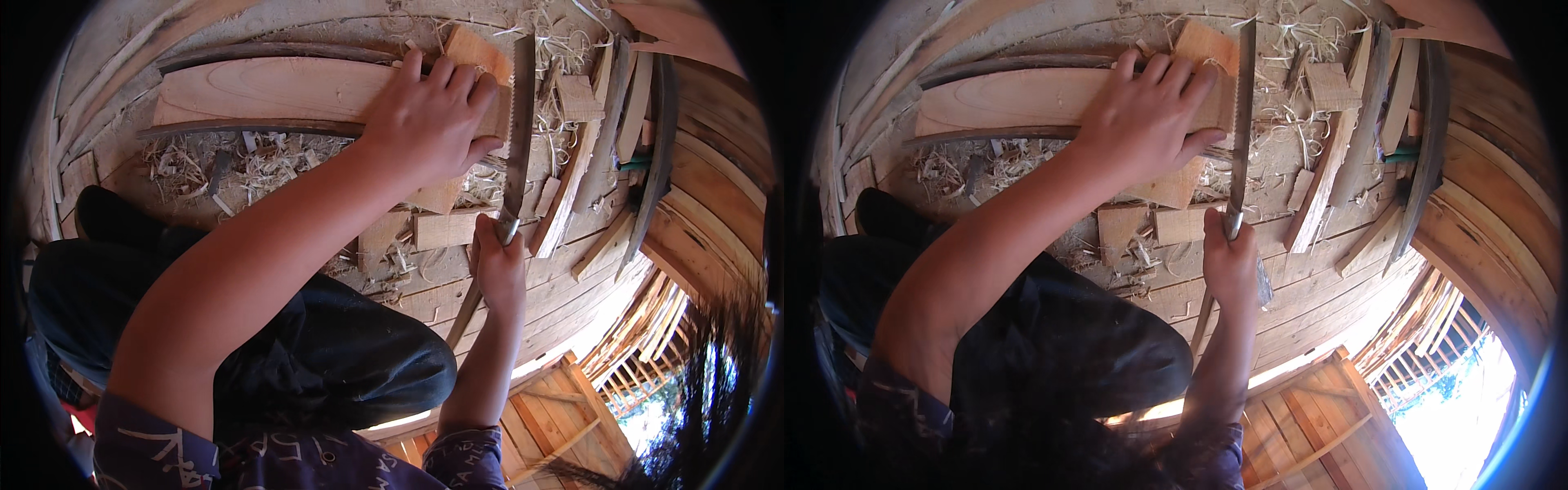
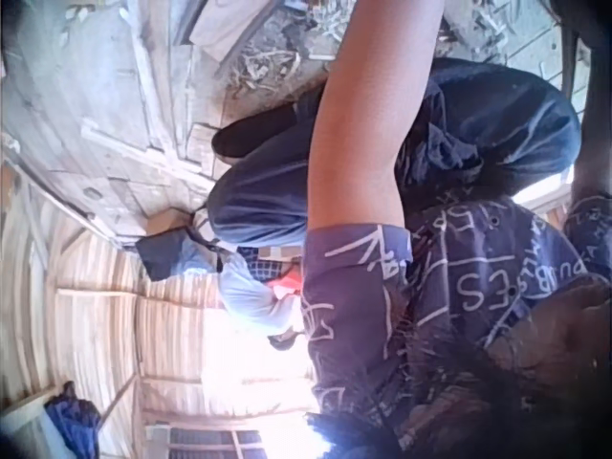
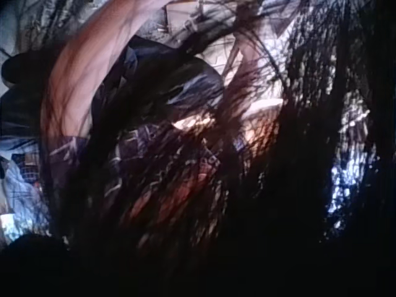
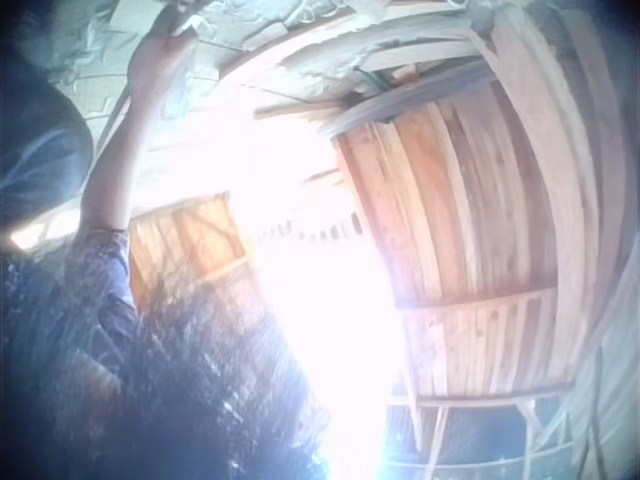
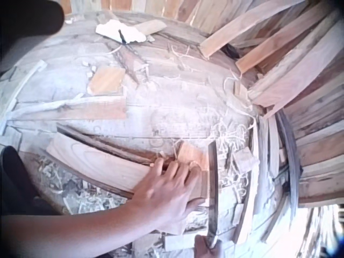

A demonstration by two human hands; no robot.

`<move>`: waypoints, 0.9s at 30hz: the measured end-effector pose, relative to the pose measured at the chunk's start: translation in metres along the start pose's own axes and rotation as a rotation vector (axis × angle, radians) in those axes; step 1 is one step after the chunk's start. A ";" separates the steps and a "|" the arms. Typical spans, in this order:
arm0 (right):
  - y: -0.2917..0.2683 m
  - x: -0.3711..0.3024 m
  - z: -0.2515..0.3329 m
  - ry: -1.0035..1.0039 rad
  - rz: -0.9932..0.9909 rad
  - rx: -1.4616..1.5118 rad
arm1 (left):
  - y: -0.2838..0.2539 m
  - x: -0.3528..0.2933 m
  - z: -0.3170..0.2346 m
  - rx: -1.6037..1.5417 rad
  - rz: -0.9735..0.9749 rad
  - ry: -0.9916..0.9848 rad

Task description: The person saws a piece of wood with a hand saw while sitting on the floor.

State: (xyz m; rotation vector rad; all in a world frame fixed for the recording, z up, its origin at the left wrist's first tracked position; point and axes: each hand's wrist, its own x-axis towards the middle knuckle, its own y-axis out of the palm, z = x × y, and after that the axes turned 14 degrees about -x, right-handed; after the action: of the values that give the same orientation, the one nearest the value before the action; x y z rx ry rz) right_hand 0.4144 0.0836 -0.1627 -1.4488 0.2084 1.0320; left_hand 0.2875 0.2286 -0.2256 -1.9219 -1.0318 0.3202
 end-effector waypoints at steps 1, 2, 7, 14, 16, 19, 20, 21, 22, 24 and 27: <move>-0.003 0.010 0.018 -0.004 0.001 0.027 | 0.002 -0.001 0.000 0.001 -0.018 0.006; -0.006 0.019 0.034 -0.003 0.004 0.052 | 0.001 -0.001 -0.002 -0.002 -0.032 0.010; 0.001 0.001 0.006 0.005 0.006 0.030 | -0.002 -0.002 0.000 0.008 -0.003 -0.004; 0.006 -0.013 -0.034 -0.019 -0.012 0.107 | -0.004 0.000 -0.001 0.000 -0.019 -0.006; -0.008 0.007 0.001 -0.010 0.070 0.039 | 0.002 -0.002 0.000 0.019 -0.062 0.030; -0.017 0.025 0.048 -0.018 0.031 -0.002 | 0.002 0.001 -0.002 0.001 -0.055 0.015; -0.015 0.024 0.044 -0.041 0.025 -0.009 | 0.000 0.000 -0.001 -0.012 -0.028 -0.005; -0.012 0.021 0.036 -0.064 0.020 -0.016 | 0.001 -0.002 -0.002 0.006 -0.039 0.008; -0.011 0.015 0.030 -0.085 0.014 -0.022 | 0.004 -0.005 -0.003 0.025 -0.050 0.022; -0.007 -0.004 0.017 -0.021 0.011 0.034 | 0.002 -0.009 0.000 0.055 -0.067 0.054; -0.002 -0.014 0.010 -0.010 0.010 0.088 | 0.002 -0.013 -0.001 0.046 -0.060 0.095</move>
State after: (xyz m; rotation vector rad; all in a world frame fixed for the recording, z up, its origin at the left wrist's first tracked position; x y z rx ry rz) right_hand 0.4028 0.0865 -0.1499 -1.3646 0.2511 1.0258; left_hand 0.2816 0.2177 -0.2291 -1.8437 -1.0091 0.2148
